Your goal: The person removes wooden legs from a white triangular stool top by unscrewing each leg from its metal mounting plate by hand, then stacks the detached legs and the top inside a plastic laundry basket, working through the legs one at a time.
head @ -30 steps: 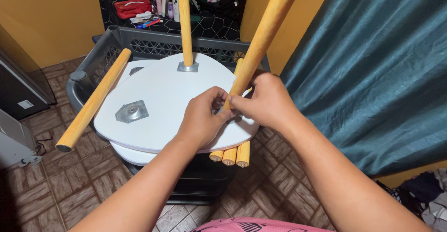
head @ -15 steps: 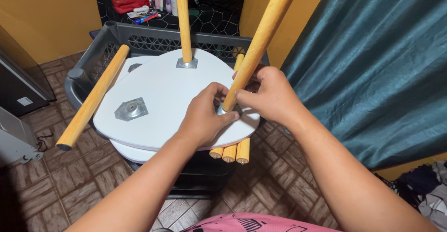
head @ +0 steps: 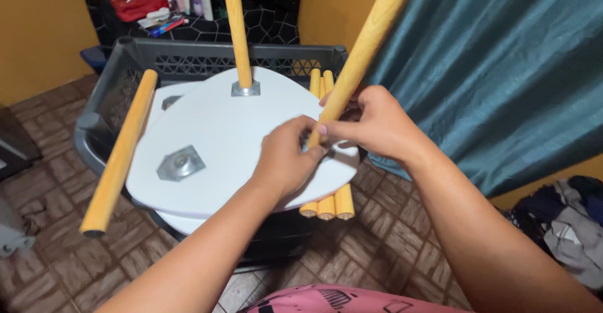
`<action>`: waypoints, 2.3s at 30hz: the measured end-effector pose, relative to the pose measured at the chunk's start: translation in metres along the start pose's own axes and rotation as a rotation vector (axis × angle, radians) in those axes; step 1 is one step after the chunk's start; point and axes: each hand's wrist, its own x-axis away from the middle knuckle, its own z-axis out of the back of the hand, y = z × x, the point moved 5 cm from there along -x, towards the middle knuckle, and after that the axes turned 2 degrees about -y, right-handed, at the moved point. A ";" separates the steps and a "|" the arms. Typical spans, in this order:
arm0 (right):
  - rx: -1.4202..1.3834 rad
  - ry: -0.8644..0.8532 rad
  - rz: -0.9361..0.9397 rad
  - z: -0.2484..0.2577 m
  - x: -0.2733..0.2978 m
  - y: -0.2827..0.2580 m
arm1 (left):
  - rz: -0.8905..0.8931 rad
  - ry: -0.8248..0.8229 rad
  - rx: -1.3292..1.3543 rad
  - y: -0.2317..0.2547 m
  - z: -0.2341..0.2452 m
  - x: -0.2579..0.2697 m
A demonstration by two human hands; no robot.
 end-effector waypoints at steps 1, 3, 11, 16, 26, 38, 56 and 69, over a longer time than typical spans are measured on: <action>-0.028 -0.003 -0.005 -0.001 0.000 -0.003 | -0.060 -0.028 0.013 0.000 0.004 -0.001; -0.028 0.013 0.040 -0.005 0.002 -0.009 | -0.118 -0.052 0.055 0.000 0.008 -0.004; 0.130 0.170 -0.131 -0.010 0.002 -0.013 | -0.084 -0.111 0.092 -0.013 0.007 -0.012; 0.032 0.140 -0.018 -0.012 0.001 -0.017 | -0.251 -0.052 0.066 -0.011 0.012 -0.012; 0.022 0.260 -0.056 -0.014 0.005 -0.020 | -0.142 -0.201 0.041 -0.013 0.008 -0.015; 0.056 0.290 0.047 -0.015 0.004 -0.019 | -0.164 -0.166 0.021 -0.012 0.011 -0.013; 0.337 0.431 -0.092 -0.009 0.012 -0.017 | -0.068 -0.116 0.115 -0.019 0.003 -0.013; 0.147 0.371 -0.022 -0.010 0.009 -0.010 | -0.006 -0.134 0.109 -0.017 0.005 -0.010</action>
